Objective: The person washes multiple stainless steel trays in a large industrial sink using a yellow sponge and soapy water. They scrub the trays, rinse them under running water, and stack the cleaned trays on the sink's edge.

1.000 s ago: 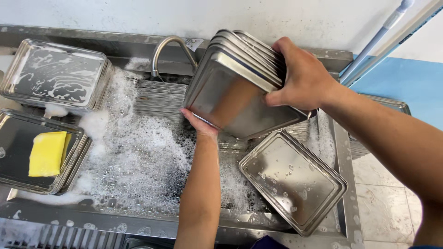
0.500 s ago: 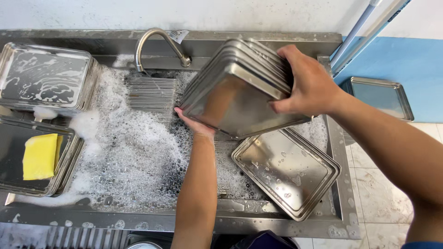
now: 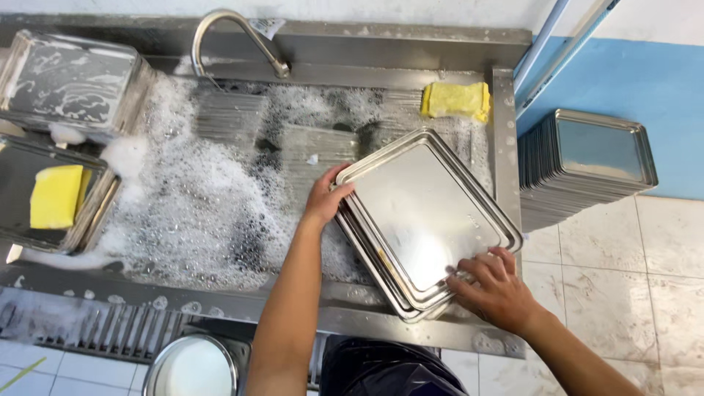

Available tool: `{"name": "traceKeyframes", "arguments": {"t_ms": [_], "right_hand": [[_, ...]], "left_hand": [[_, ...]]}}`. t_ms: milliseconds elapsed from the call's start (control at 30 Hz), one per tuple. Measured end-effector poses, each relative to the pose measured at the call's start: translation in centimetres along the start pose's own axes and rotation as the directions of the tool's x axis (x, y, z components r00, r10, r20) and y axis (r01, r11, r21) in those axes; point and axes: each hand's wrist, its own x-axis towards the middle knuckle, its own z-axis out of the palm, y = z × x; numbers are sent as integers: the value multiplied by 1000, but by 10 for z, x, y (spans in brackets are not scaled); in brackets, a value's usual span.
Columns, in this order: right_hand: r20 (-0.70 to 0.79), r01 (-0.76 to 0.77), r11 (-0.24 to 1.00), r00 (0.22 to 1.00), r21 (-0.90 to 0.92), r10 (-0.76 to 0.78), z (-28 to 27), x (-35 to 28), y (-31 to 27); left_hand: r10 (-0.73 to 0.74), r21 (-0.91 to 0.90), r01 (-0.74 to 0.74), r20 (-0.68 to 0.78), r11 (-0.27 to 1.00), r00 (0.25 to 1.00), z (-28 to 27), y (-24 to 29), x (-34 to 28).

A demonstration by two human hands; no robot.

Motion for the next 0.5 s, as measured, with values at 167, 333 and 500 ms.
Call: {"name": "traceKeyframes", "arguments": {"t_ms": [167,333,500], "right_hand": [[-200,-424,771,801,475,564,-1,-39,19],[191,-465,26,412,885,891,44,-1,43],[157,-652,56,263,756,952,46,17,18]], "left_hand": [[-51,45,76,-419,996,907,44,-15,-17],[-94,-302,-79,-517,950,851,50,-26,-10],[-72,-399,-54,-296,915,952,31,-58,-14]]}}
